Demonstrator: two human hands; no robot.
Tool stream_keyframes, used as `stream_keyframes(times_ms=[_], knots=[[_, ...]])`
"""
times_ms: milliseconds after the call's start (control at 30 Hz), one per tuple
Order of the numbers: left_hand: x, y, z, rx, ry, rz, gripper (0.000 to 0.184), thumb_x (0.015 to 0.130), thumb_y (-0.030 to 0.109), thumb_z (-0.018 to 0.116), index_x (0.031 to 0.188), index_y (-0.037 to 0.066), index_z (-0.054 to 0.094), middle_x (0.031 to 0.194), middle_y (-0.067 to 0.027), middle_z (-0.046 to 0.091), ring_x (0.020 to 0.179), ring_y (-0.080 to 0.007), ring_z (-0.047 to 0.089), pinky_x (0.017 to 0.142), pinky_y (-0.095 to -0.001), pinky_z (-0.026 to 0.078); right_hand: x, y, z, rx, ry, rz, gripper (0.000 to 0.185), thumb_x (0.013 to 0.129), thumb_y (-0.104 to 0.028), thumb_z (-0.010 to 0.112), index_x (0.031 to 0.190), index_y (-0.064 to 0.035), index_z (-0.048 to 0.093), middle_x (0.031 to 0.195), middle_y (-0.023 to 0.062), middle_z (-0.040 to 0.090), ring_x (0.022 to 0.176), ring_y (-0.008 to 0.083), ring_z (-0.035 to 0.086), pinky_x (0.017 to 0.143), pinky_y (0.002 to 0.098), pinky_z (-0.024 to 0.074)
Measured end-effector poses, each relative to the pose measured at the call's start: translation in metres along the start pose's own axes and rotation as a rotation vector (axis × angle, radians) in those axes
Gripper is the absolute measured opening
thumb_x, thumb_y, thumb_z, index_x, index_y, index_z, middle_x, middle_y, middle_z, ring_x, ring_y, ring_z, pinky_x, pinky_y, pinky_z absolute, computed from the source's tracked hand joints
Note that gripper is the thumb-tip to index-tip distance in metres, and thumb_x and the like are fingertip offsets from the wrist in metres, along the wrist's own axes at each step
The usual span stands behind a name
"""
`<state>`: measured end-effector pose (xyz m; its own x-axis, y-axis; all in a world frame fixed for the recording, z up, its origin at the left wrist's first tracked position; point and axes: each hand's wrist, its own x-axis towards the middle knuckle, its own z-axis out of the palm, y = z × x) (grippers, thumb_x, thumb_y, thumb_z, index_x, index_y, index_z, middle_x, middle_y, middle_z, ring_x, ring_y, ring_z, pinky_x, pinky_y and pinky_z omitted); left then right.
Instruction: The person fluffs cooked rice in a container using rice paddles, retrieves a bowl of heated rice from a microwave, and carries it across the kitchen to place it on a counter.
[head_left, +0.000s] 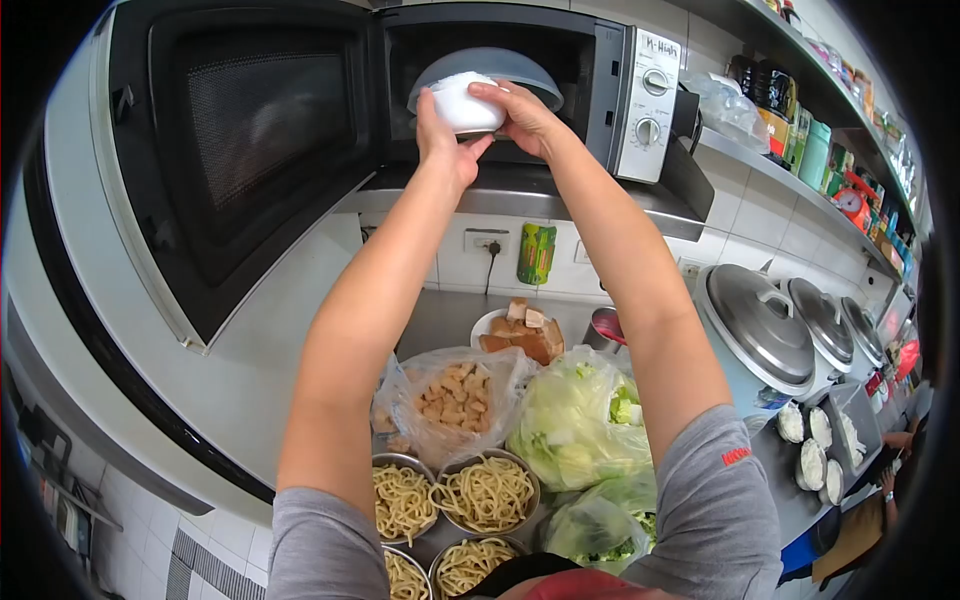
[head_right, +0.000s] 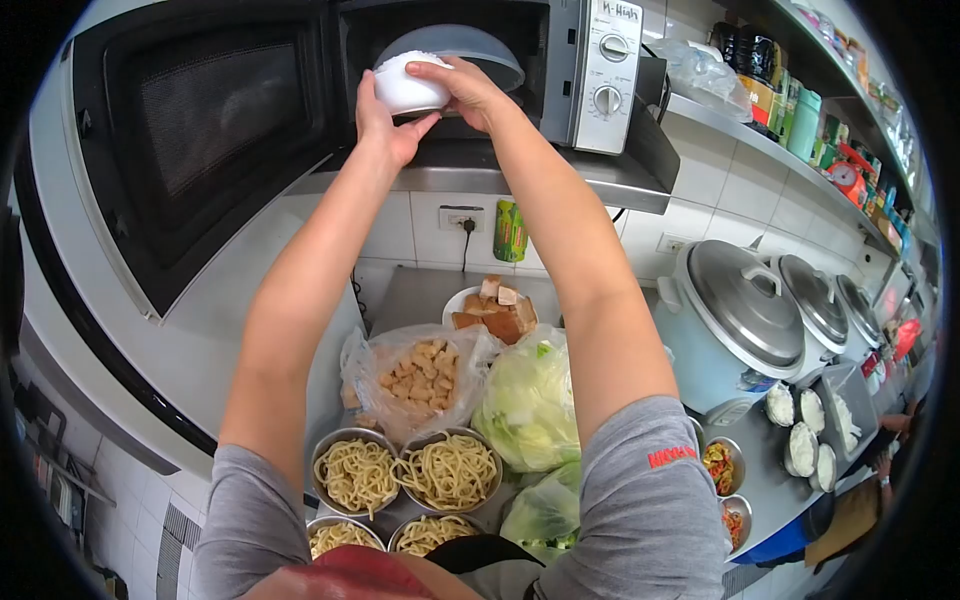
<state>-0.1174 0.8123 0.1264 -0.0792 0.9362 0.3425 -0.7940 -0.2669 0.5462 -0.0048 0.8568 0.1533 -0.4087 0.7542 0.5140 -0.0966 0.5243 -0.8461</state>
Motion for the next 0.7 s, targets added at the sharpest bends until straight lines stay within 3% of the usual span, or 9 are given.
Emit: stream_keyframes(times_ms=[200,300,333,433,467,567,700], knots=[[0.004,0.001,-0.013,0.052,0.019,0.050,0.060,0.080,0.051,0.043,0.123,0.010,0.035,0.123,-0.0144,0.039,0.113,-0.0352,0.040,0.092,-0.0535,0.031,0.003,-0.015,-0.003,-0.313,-0.121,0.111,0.074,0.071,-0.052,0.059,0.124,-0.0040,0.040,0.122,0.0123,0.044,0.111,0.0255,0.042,0.096,0.0378,0.0286],[0.006,0.002,-0.023,-0.003,0.021,0.072,0.058,0.080,0.052,0.040,0.121,0.010,0.038,0.121,-0.0133,0.042,0.110,-0.0351,0.043,0.089,-0.0538,0.035,0.004,-0.027,-0.009,-0.642,0.056,0.185,0.072,0.073,-0.056,0.055,0.123,-0.0048,0.044,0.126,0.0134,0.042,0.115,0.0265,0.040,0.097,0.0360,0.0259],[0.006,0.002,-0.025,0.008,0.054,0.090,0.061,0.080,0.056,0.036,0.121,0.010,0.039,0.121,-0.0129,0.043,0.108,-0.0348,0.045,0.086,-0.0537,0.038,0.011,-0.028,-0.021,-0.785,-0.036,0.168,0.061,0.075,-0.045,0.056,0.120,-0.0042,0.047,0.123,0.0157,0.045,0.115,0.0259,0.040,0.098,0.0327,0.0272],[0.006,0.007,-0.029,-0.017,0.099,0.092,0.066,0.079,0.060,0.036,0.122,0.010,0.037,0.121,-0.0131,0.042,0.108,-0.0346,0.044,0.086,-0.0536,0.039,0.009,-0.013,-0.042,-1.107,-0.384,-0.100,0.058,0.069,-0.037,0.056,0.114,-0.0008,0.052,0.115,0.0191,0.051,0.110,0.0274,0.047,0.095,0.0297,0.0331],[0.005,0.008,-0.029,0.005,0.118,0.090,0.071,0.077,0.064,0.035,0.124,0.010,0.035,0.122,-0.0133,0.041,0.108,-0.0346,0.044,0.086,-0.0535,0.039,0.008,-0.004,-0.043,-1.058,-0.364,-0.051,0.054,0.067,-0.026,0.055,0.115,-0.0014,0.051,0.117,0.0172,0.051,0.110,0.0263,0.047,0.095,0.0304,0.0338],[0.006,0.009,-0.030,0.013,0.098,0.081,0.073,0.077,0.066,0.035,0.124,0.010,0.034,0.123,-0.0136,0.040,0.109,-0.0345,0.043,0.085,-0.0536,0.040,0.007,0.015,-0.032,-1.230,-0.218,-0.199,0.047,0.070,-0.021,0.055,0.114,-0.0036,0.052,0.112,0.0162,0.054,0.102,0.0277,0.053,0.090,0.0321,0.0385],[0.003,0.010,-0.029,0.034,0.078,0.090,0.075,0.077,0.067,0.032,0.125,0.010,0.034,0.124,-0.0137,0.040,0.110,-0.0345,0.043,0.085,-0.0539,0.039,0.004,0.004,-0.019,-1.250,-0.180,-0.212,0.040,0.072,-0.015,0.055,0.111,-0.0088,0.054,0.102,0.0144,0.059,0.094,0.0291,0.056,0.083,0.0341,0.0434]])
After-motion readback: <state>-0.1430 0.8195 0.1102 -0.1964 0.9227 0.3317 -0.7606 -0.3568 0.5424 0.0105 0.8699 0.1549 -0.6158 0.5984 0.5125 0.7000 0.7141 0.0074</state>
